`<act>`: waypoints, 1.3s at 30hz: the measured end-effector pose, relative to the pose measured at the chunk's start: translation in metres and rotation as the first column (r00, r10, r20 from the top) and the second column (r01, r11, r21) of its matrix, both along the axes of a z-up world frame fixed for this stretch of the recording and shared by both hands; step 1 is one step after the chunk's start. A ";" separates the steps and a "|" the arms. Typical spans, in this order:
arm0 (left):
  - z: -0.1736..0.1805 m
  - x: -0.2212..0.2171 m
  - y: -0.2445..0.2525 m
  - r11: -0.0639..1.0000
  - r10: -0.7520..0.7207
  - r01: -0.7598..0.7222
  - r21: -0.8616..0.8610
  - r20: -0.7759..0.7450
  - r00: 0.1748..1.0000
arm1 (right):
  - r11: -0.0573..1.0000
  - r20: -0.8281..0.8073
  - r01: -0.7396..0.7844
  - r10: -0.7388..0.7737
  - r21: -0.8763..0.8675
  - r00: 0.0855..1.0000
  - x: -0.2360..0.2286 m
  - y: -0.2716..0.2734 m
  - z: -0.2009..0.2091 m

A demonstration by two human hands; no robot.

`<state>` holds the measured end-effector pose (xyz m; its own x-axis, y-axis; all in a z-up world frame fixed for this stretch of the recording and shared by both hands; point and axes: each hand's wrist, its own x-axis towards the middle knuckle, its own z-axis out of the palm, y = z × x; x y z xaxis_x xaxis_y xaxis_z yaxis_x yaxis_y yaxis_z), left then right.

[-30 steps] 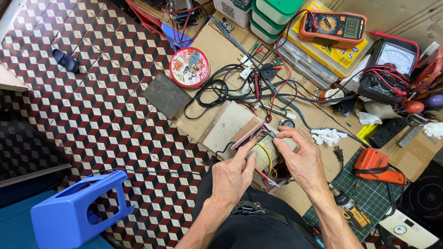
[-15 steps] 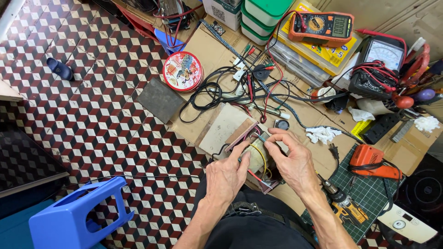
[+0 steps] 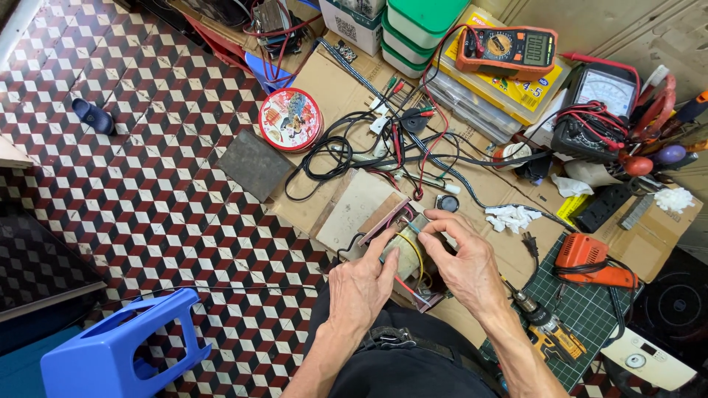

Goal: Disassembling a metal power supply unit using a drill to inspect internal components like the transformer.

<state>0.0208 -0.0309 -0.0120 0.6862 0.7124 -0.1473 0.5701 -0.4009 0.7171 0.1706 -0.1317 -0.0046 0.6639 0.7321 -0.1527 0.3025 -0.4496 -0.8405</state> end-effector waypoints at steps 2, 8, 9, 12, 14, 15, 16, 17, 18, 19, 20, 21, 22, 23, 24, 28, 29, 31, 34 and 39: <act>0.002 -0.001 -0.001 0.999 0.020 -0.020 -0.043 0.010 1.000 | 1.000 -0.008 -0.003 0.003 0.005 1.000 0.000 -0.001 -0.001; 0.000 -0.012 -0.006 0.994 0.107 -0.102 -0.045 0.123 0.987 | 0.999 -0.089 -0.001 0.004 0.036 0.996 0.007 -0.004 -0.007; 0.002 -0.012 -0.005 0.994 0.102 -0.097 -0.042 0.126 0.987 | 0.999 -0.086 0.003 0.000 0.039 0.996 0.011 -0.003 -0.004; 0.004 -0.014 0.000 0.985 0.171 -0.170 -0.017 0.137 0.976 | 0.991 -0.181 0.119 -0.128 -0.063 0.975 0.026 0.001 -0.010; 0.001 -0.016 0.003 0.974 0.225 -0.224 -0.021 0.133 0.965 | 0.967 -0.386 0.156 -0.224 -0.200 0.895 0.040 -0.001 -0.029; 0.000 -0.016 0.004 0.976 0.219 -0.218 -0.017 0.129 0.967 | 0.967 -0.392 0.161 -0.228 -0.198 0.891 0.047 0.003 -0.041; -0.002 -0.017 0.005 0.972 0.235 -0.232 -0.040 0.108 0.966 | 0.990 -0.459 0.086 -0.128 -0.112 0.879 0.054 0.005 -0.052; -0.004 -0.018 0.005 0.967 0.251 -0.246 -0.062 0.087 0.964 | 1.000 -0.514 0.018 -0.024 -0.017 0.857 0.060 0.007 -0.063; -0.006 -0.017 0.006 0.968 0.247 -0.243 -0.061 0.083 0.965 | 1.000 -0.517 0.021 -0.027 -0.017 0.855 0.062 0.010 -0.066; -0.007 -0.016 0.007 0.959 0.272 -0.266 -0.098 0.053 0.961 | 1.000 -0.547 -0.019 0.005 -0.020 0.837 0.064 0.013 -0.068; -0.009 -0.016 0.007 0.946 0.298 -0.293 -0.137 0.021 0.954 | 0.998 -0.576 -0.062 0.038 -0.023 0.816 0.065 0.016 -0.071; -0.010 -0.015 0.007 0.946 0.298 -0.293 -0.137 0.016 0.954 | 0.998 -0.580 -0.061 0.036 -0.024 0.814 0.066 0.018 -0.067; -0.010 -0.015 0.007 0.935 0.317 -0.315 -0.163 -0.010 0.948 | 0.996 -0.581 -0.080 0.036 -0.049 0.813 0.068 0.020 -0.063; -0.010 -0.014 0.007 0.923 0.336 -0.337 -0.188 -0.038 0.941 | 0.992 -0.582 -0.098 0.037 -0.073 0.812 0.069 0.022 -0.058; -0.012 -0.014 0.006 0.922 0.337 -0.339 -0.187 -0.041 0.940 | 0.992 -0.585 -0.100 0.038 -0.073 0.810 0.072 0.021 -0.065; -0.014 -0.018 0.000 0.859 0.413 -0.425 -0.284 -0.106 0.905 | 0.980 -0.462 -0.160 0.086 -0.122 0.883 0.080 0.015 -0.081; -0.013 -0.020 -0.003 0.814 0.457 -0.473 -0.337 -0.131 0.880 | 0.974 -0.436 -0.166 0.084 -0.152 0.896 0.080 0.014 -0.082; -0.020 -0.028 -0.009 0.741 0.522 -0.525 -0.420 -0.132 0.842 | 0.961 -0.432 -0.178 0.071 -0.212 0.899 0.082 0.013 -0.075; -0.036 -0.042 -0.016 0.600 0.618 -0.570 -0.562 -0.127 0.776 | 0.957 -0.446 -0.144 0.018 -0.251 0.895 0.080 0.006 -0.070; -0.066 -0.051 -0.016 0.592 0.609 -0.537 -0.601 -0.102 0.787 | 0.992 -0.532 -0.028 -0.040 -0.119 0.846 0.075 -0.020 -0.086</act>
